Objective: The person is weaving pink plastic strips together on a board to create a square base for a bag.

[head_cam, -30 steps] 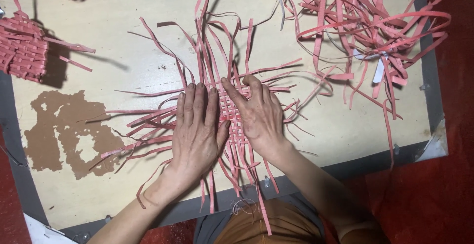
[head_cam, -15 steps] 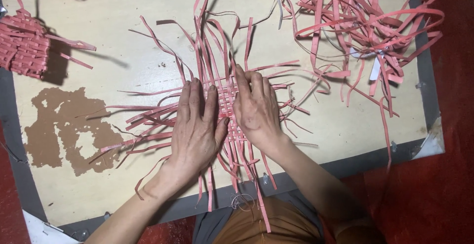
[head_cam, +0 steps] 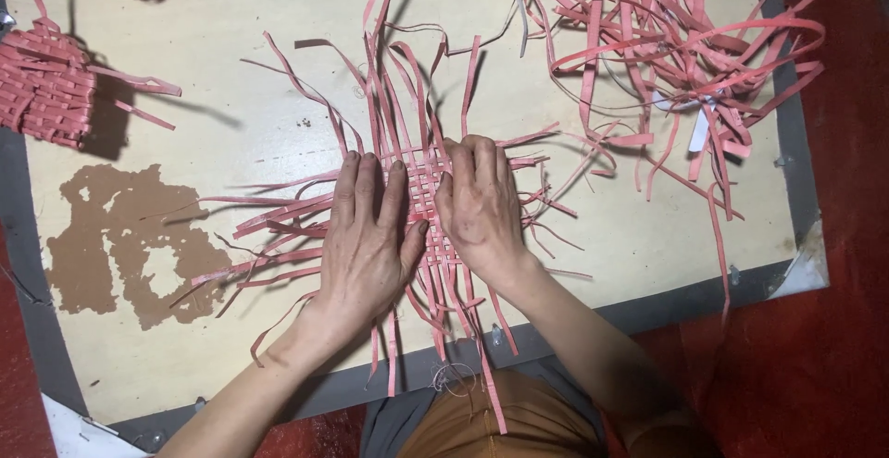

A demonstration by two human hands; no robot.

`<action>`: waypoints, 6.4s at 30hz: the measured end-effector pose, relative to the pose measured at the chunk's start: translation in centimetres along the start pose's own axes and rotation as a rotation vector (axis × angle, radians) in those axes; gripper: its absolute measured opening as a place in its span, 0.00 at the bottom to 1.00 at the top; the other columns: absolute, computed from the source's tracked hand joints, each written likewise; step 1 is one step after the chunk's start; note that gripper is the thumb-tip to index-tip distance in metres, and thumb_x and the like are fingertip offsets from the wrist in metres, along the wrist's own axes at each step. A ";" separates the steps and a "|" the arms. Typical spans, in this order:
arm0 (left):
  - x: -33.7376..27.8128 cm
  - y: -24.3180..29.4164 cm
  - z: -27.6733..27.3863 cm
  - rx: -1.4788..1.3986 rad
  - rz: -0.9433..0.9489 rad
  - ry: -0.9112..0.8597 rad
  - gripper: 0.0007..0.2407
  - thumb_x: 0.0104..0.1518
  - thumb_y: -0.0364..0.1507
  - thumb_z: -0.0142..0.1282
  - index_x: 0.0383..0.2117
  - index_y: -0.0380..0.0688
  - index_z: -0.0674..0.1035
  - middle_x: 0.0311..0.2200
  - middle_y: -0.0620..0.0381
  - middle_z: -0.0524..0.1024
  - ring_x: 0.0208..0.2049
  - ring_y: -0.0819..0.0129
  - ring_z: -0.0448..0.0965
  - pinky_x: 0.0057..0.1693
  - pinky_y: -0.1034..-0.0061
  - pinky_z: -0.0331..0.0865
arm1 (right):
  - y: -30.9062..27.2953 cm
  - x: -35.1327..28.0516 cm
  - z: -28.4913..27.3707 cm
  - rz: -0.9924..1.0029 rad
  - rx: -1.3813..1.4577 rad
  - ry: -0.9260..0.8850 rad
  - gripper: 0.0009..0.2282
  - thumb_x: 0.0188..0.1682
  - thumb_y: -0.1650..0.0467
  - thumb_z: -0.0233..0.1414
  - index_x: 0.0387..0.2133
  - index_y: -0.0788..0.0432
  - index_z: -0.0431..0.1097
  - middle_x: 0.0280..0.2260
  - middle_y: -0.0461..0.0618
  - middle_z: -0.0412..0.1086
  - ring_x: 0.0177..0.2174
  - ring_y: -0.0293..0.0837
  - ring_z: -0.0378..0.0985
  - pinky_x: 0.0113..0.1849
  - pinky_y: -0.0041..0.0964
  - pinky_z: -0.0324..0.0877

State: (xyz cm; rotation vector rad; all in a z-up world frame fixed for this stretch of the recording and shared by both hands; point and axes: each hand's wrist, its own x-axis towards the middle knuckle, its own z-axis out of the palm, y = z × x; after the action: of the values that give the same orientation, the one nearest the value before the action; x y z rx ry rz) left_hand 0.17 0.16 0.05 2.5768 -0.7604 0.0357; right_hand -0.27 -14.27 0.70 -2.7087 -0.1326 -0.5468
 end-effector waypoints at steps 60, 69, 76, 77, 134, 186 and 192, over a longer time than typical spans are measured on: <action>2.4 -0.4 1.1 0.112 0.135 0.125 0.15 0.44 0.22 0.41 0.41 0.37 0.68 0.33 0.49 0.63 0.41 0.53 0.63 0.37 0.70 0.59 | -0.1 -0.4 -0.9 0.029 0.111 -0.064 0.11 0.41 0.78 0.37 0.37 0.58 0.62 0.33 0.49 0.54 0.30 0.47 0.59 0.29 0.36 0.57; -1.9 4.4 -14.3 -0.221 0.143 0.193 0.14 0.53 0.16 0.41 0.48 0.34 0.64 0.45 0.41 0.63 0.47 0.53 0.64 0.54 0.67 0.60 | -1.1 0.2 -11.6 -0.033 0.411 0.227 0.07 0.44 0.84 0.38 0.33 0.73 0.62 0.38 0.63 0.58 0.41 0.54 0.64 0.42 0.37 0.68; -7.2 2.0 -16.4 -0.246 0.004 0.395 0.10 0.60 0.14 0.41 0.46 0.17 0.66 0.45 0.30 0.65 0.50 0.45 0.64 0.53 0.66 0.60 | 1.0 -4.4 -11.1 0.134 0.341 0.274 0.06 0.47 0.81 0.37 0.33 0.70 0.62 0.34 0.60 0.61 0.35 0.49 0.66 0.23 0.28 0.69; -7.2 1.4 -15.8 -0.206 0.007 0.449 0.08 0.63 0.13 0.42 0.46 0.17 0.68 0.44 0.30 0.65 0.48 0.45 0.64 0.52 0.65 0.61 | 0.8 -5.2 -10.2 0.096 0.317 0.180 0.07 0.44 0.82 0.39 0.31 0.69 0.63 0.34 0.60 0.61 0.36 0.49 0.66 0.28 0.29 0.70; 6.7 1.7 -0.4 0.182 0.166 -0.389 0.23 0.46 0.21 0.40 0.51 0.53 0.60 0.34 0.52 0.59 0.33 0.55 0.69 0.28 0.64 0.71 | -0.9 -5.2 -2.8 0.044 -0.093 -0.070 0.11 0.41 0.73 0.43 0.38 0.61 0.63 0.33 0.49 0.57 0.35 0.46 0.58 0.35 0.38 0.55; 7.3 2.2 -1.3 0.035 0.083 -0.474 0.23 0.39 0.20 0.48 0.47 0.38 0.62 0.35 0.44 0.60 0.37 0.46 0.69 0.38 0.55 0.69 | -0.8 -5.3 -3.7 0.055 0.074 -0.097 0.13 0.42 0.77 0.39 0.41 0.64 0.61 0.34 0.53 0.57 0.32 0.48 0.60 0.35 0.39 0.56; 7.4 2.0 -1.1 0.012 0.084 -0.479 0.23 0.39 0.19 0.49 0.46 0.36 0.62 0.35 0.43 0.60 0.37 0.45 0.69 0.38 0.55 0.69 | -0.5 -4.3 -7.8 0.089 0.371 -0.153 0.12 0.43 0.78 0.36 0.38 0.66 0.63 0.35 0.54 0.61 0.35 0.50 0.65 0.37 0.35 0.60</action>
State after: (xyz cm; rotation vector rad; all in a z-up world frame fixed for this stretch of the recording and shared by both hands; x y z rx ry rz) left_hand 5.56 -4.63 2.98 2.5884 -1.0354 -0.5697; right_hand -7.11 -16.85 5.79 -2.3771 -0.1380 -0.2580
